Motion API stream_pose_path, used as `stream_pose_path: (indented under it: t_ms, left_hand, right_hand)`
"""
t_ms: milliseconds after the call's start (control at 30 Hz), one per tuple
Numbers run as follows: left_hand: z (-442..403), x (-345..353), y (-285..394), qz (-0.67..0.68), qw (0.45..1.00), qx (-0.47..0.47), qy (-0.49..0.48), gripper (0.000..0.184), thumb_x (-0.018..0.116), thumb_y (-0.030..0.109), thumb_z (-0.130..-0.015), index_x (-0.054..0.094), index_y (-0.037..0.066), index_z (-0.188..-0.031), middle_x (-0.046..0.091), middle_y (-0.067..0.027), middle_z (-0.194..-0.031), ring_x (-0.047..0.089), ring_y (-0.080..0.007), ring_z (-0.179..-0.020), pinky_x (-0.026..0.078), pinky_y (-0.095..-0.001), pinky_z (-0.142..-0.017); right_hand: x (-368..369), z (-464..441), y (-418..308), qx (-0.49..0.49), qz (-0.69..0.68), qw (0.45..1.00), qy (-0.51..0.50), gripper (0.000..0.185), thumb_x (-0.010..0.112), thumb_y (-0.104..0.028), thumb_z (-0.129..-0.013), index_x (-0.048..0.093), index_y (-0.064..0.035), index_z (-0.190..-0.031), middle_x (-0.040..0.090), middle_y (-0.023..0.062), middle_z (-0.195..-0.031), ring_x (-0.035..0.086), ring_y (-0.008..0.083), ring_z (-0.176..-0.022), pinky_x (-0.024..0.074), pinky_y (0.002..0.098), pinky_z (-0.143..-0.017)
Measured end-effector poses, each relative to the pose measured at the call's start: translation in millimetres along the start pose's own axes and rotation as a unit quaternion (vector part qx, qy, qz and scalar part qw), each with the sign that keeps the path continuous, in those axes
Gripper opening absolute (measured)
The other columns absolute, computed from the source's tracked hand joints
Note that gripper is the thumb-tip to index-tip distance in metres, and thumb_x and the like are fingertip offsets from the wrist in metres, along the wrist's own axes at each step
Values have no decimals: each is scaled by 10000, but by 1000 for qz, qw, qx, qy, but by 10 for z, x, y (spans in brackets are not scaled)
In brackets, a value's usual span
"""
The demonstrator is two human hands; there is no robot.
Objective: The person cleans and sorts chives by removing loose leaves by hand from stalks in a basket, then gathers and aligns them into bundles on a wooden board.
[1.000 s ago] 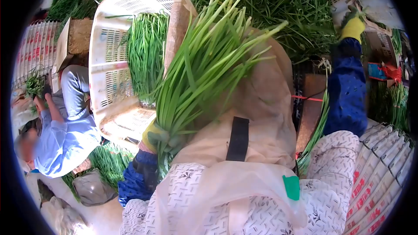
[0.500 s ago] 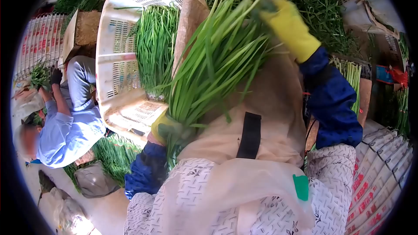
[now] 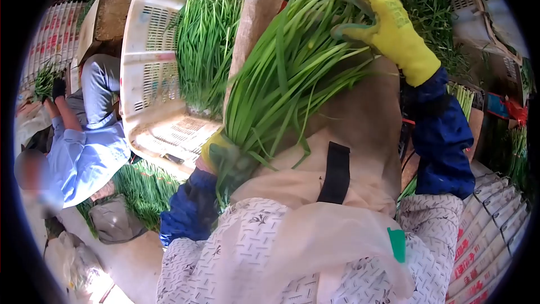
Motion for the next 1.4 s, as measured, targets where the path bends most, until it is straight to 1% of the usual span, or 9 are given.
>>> stream_pose_path:
  t_ms: [67, 133, 400, 433, 533, 733, 1033, 1200, 1400]
  left_hand:
    - [60, -272, -4, -276, 949, 7, 155, 363, 534, 317, -931, 580, 27, -1144, 649, -108, -934, 608, -213, -797, 502, -306, -727]
    - [19, -211, -1, -131, 982, 30, 134, 357, 537, 311, -927, 581, 26, -1139, 645, -108, -923, 603, -212, -784, 499, -306, -715]
    - [16, -113, 31, 10, 993, 37, 110, 337, 546, 286, -910, 582, 24, -1118, 629, -107, -879, 583, -205, -731, 485, -303, -668]
    - [15, -101, 29, 17, 993, 38, 107, 334, 547, 283, -907, 583, 23, -1115, 627, -107, -873, 580, -204, -725, 484, -303, -662]
    - [33, -77, 13, 28, 993, 41, 108, 327, 550, 273, -901, 583, 22, -1107, 622, -106, -857, 573, -201, -705, 479, -302, -644]
    - [-66, -2, -26, 23, 994, 32, 105, 312, 557, 255, -888, 585, 20, -1091, 610, -105, -824, 558, -196, -665, 469, -300, -609]
    - [-91, 54, -86, 26, 994, 27, 102, 290, 568, 227, -868, 587, 17, -1067, 593, -104, -775, 535, -188, -606, 453, -298, -556]
    - [-66, 85, -88, 34, 994, 31, 101, 278, 574, 211, -857, 588, 15, -1054, 583, -103, -747, 522, -184, -573, 445, -297, -526]
    - [-74, 88, -91, 52, 993, 40, 97, 264, 581, 192, -844, 589, 13, -1038, 572, -102, -714, 507, -178, -534, 435, -295, -491]
  right_hand:
    - [182, -3, 144, 59, -168, 983, -35, 355, 776, -156, -731, 647, -37, -1040, 574, 70, -1186, 576, 220, -1068, 475, 334, -874]
    - [310, 42, 283, 181, -290, 934, -106, 408, 795, -347, -676, 669, -92, -970, 597, 115, -1084, 543, 328, -1087, 445, 416, -899]
    - [117, 43, 481, 120, -77, 989, 27, 253, 700, -219, -794, 655, -49, -975, 643, 136, -980, 610, 345, -898, 487, 409, -764]
    - [-163, -15, 516, 149, -121, 975, 110, 166, 691, -168, -830, 645, -23, -895, 610, 81, -651, 549, 207, -578, 458, 330, -571]
    - [-257, 432, 1697, 308, 196, 930, 51, 340, 668, -302, -842, 646, -75, -1094, 650, 132, -1098, 635, 318, -909, 500, 392, -761]
    - [267, 680, 782, 300, -476, 826, 3, 472, 607, -250, -918, 506, -45, -1330, 624, 57, -1145, 590, 118, -972, 480, 253, -826]
    - [230, 537, 405, 250, -585, 767, 85, 590, 629, -349, -898, 441, -63, -1378, 633, 97, -1145, 586, 166, -1085, 478, 292, -902]
    - [163, 404, -19, 222, 51, 972, 48, 761, 670, -586, -735, 537, -95, -1301, 652, 172, -994, 608, 321, -997, 384, 475, -988]
    - [316, 291, -3, 192, 77, 978, 17, 364, 655, -367, -796, 647, -122, -1065, 657, 105, -996, 601, 290, -1021, 371, 505, -971]
Point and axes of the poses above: each hand's wrist, its own z-axis away from the middle knuckle, its own x-axis out of the palm, y = z × x, the point moved 6 cm from there along -z, towards the middle knuckle
